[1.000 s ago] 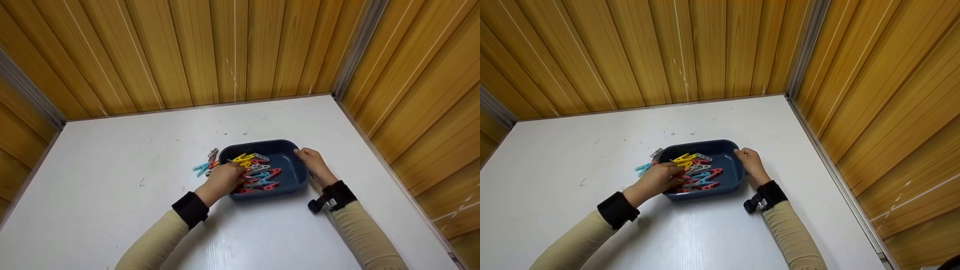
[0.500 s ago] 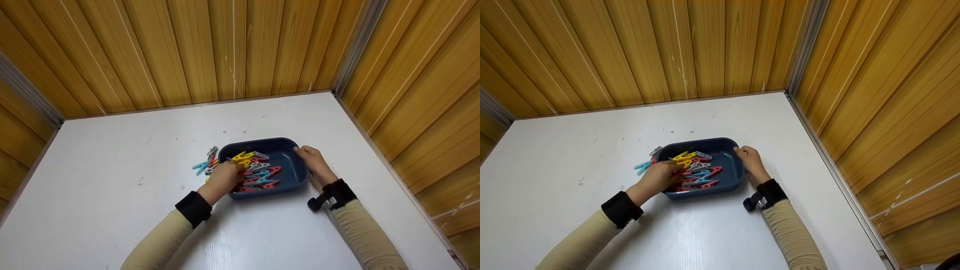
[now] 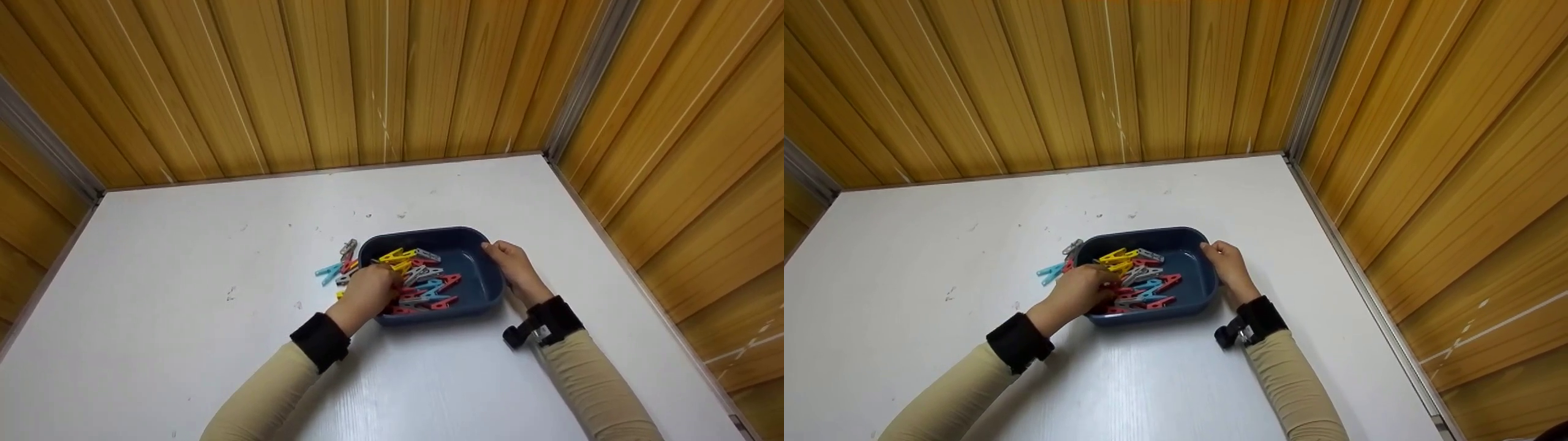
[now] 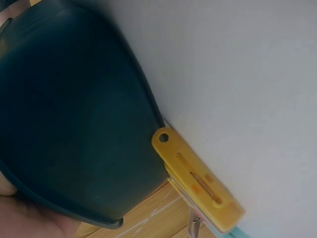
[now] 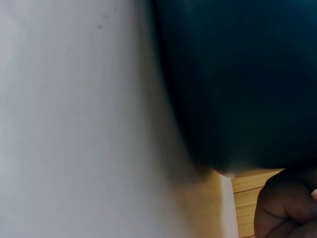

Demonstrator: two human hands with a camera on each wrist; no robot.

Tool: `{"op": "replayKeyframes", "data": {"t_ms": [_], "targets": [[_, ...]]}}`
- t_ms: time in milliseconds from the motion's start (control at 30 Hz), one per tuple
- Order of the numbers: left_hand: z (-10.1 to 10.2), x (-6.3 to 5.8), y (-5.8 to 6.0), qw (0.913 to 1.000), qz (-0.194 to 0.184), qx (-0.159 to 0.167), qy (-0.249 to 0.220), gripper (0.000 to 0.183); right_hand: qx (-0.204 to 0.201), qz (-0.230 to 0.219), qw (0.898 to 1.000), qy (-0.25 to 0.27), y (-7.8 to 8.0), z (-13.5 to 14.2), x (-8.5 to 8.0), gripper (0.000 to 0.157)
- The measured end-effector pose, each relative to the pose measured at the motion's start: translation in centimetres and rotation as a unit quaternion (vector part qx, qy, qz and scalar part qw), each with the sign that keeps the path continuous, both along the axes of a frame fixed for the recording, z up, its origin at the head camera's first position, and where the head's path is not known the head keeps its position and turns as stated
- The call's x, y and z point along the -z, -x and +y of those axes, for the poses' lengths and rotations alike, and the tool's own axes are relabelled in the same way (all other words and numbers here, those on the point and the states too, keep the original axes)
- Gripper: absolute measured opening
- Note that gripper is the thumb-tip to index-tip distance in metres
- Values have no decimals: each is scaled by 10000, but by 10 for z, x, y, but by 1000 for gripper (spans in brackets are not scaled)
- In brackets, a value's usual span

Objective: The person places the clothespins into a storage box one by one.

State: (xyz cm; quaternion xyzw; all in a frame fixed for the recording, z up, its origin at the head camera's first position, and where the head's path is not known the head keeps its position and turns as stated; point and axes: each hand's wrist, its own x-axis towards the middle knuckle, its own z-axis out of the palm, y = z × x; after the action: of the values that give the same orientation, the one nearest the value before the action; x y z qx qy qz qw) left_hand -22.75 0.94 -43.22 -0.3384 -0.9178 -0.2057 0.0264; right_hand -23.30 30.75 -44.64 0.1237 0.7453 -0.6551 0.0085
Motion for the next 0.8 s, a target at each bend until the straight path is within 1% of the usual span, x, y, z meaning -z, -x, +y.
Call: {"op": "replayKeyframes", "data": {"t_ms": [67,167,233,333,433,500,533,600,700,767,800], "targets": [[1,0,1,10000,-31,19,-60,6,-3,-38,10000,18,-4,-2,-7,44],[2,1,1,9999,26,74,-110,8,-25,-115,9999,-25,-10,-5,-16,43],[2,2,1,9998,53,109,-154,11,-49,-157,9999,-49,-12,-5,-18,42],[-1,2,1,9994,167,170,-248,17,-66,-155,9999,-13,-13,-4,-17,42],[-7,0,0,9973,368,198,-612,19,-55,-137,9998,93,-12,-4,-15,42],[-14,-4,0,9942,572,165,-895,18,-44,-125,9998,127,-12,-5,-15,42],[-17,-7,0,9926,677,121,-1003,17,-36,-123,9998,137,-13,-5,-15,43],[-25,-15,1,9903,752,-60,-1167,18,-31,-100,9999,118,-12,-6,-16,43],[-40,-27,6,9910,632,-449,-1091,23,-21,-67,9999,90,-12,-8,-19,42],[-51,-31,10,9913,485,-704,-996,26,-50,-55,10000,53,-11,-10,-20,42],[-57,-30,13,9915,443,-790,-938,27,-64,-47,10000,55,-12,-11,-20,42]]}}
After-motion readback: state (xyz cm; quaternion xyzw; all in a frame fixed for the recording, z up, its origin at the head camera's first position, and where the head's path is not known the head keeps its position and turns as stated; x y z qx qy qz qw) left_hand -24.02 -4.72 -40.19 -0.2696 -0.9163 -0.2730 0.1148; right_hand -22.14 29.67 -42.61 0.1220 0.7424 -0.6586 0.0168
